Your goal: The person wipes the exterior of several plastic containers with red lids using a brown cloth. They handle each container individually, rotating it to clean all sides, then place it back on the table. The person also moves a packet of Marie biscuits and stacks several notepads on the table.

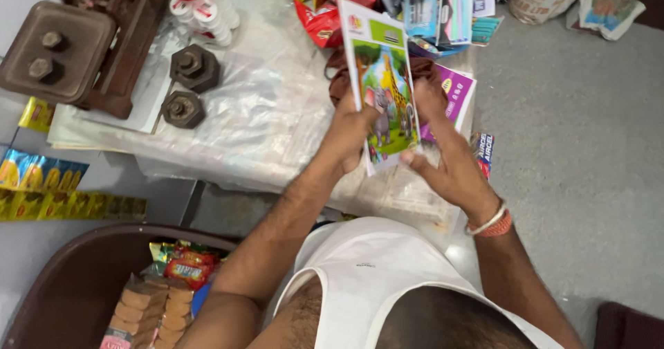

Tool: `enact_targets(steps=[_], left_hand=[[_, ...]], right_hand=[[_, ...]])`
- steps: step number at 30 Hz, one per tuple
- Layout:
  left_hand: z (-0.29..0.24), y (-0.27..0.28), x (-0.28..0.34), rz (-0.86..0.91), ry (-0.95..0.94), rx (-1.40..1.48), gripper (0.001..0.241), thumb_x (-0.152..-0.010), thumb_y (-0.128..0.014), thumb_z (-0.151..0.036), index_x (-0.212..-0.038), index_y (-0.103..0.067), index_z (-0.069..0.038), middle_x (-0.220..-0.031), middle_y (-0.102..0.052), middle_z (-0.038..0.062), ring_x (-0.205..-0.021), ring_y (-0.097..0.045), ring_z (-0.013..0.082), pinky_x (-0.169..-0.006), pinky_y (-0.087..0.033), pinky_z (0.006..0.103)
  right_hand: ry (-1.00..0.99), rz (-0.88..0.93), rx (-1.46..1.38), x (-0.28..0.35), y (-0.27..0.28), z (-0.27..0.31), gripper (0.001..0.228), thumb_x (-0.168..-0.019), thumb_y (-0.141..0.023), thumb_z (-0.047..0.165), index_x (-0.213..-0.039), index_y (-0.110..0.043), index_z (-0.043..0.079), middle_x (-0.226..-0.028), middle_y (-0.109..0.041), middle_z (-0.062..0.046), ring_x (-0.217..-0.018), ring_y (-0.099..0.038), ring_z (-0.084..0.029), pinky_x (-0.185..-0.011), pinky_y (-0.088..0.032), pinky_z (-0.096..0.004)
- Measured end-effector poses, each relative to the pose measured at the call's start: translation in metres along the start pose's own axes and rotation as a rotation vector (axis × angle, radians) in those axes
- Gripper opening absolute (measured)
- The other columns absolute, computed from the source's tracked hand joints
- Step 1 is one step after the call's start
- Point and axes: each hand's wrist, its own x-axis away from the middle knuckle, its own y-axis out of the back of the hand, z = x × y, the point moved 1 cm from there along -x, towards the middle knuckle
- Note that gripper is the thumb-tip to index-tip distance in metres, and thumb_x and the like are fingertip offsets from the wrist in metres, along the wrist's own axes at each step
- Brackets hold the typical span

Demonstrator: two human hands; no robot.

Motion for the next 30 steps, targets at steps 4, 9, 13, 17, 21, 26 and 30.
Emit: enact_targets(steps=[4, 9, 13, 17, 21, 26, 30], left_hand=[[0.003, -0.010, 0.024, 0.114, -0.076, -0.101, 0.069, -0.085, -0.052, 0.009, -0.151, -0.044, -0.006, -0.126, -0.060, 0.005, -0.106, -0.058, 0.0142, -0.087, -0.051, 0.0268], [-0.018, 0.016, 0.034, 0.006, -0.123, 0.018, 0.063, -0.093, -0.057, 0.003, -0.152, -0.040, -0.009, -0.132, -0.062, 0.003, -0.114, -0.061, 0.0100, -0.094, -0.053, 0.0256], [-0.031, 0.065, 0.035, -0.150, -0.145, -0.077, 0.051, -0.098, -0.065, -0.003, -0.146, -0.050, -0.001, -0.120, -0.068, 0.009, -0.102, -0.066, 0.0143, -0.088, -0.056, 0.0319], [-0.046, 0.118, 0.044, -0.167, 0.030, 0.205, 0.048, -0.092, -0.064, -0.006, -0.139, -0.057, 0.002, -0.115, -0.071, 0.014, -0.099, -0.070, 0.0214, -0.089, -0.060, 0.0368], [-0.064, 0.159, 0.059, -0.221, 0.013, 0.287, 0.040, -0.095, -0.061, -0.005, -0.135, -0.061, 0.001, -0.118, -0.072, 0.014, -0.104, -0.072, 0.0231, -0.090, -0.061, 0.0400], [-0.094, 0.214, 0.048, -0.399, -0.051, 0.132, 0.036, -0.095, -0.053, -0.003, -0.130, -0.061, -0.004, -0.111, -0.074, 0.013, -0.095, -0.075, 0.0255, -0.077, -0.064, 0.0492], [-0.130, 0.276, 0.009, -0.488, -0.168, -0.004, 0.033, -0.102, -0.053, -0.010, -0.134, -0.061, -0.009, -0.112, -0.074, 0.011, -0.092, -0.074, 0.0241, -0.073, -0.062, 0.0463]], right_hand=[[0.064, -0.176, 0.136, -0.030, -0.023, -0.017, 0.080, -0.111, -0.052, 0.044, -0.169, -0.016, 0.003, -0.177, -0.013, -0.022, -0.167, -0.009, -0.036, -0.137, -0.009, -0.046], [-0.066, -0.175, -0.024, -0.056, -0.034, -0.051, 0.062, -0.116, -0.048, 0.033, -0.161, -0.029, -0.004, -0.165, -0.033, -0.025, -0.156, -0.027, -0.035, -0.129, -0.022, -0.043], [-0.412, -0.086, -0.619, -0.046, -0.051, -0.071, 0.044, -0.107, -0.062, 0.018, -0.144, -0.055, -0.003, -0.127, -0.063, -0.010, -0.107, -0.055, -0.017, -0.092, -0.044, -0.032], [-0.546, -0.120, -1.035, -0.052, -0.080, -0.084, 0.033, -0.096, -0.067, 0.006, -0.127, -0.058, 0.001, -0.104, -0.070, -0.003, -0.081, -0.064, -0.009, -0.074, -0.057, -0.026], [-0.415, -0.239, -1.001, -0.092, -0.121, -0.090, 0.033, -0.101, -0.067, 0.005, -0.132, -0.057, 0.000, -0.108, -0.066, -0.002, -0.085, -0.061, -0.009, -0.075, -0.054, -0.026], [-0.312, -0.241, -0.917, -0.162, -0.179, -0.079, 0.042, -0.101, -0.061, 0.000, -0.142, -0.052, 0.001, -0.113, -0.066, -0.007, -0.090, -0.062, -0.012, -0.080, -0.057, -0.028], [-0.331, -0.112, -0.993, -0.222, -0.220, -0.059, 0.057, -0.096, -0.058, -0.003, -0.149, -0.040, 0.008, -0.119, -0.069, -0.009, -0.104, -0.069, -0.017, -0.084, -0.060, -0.037]])
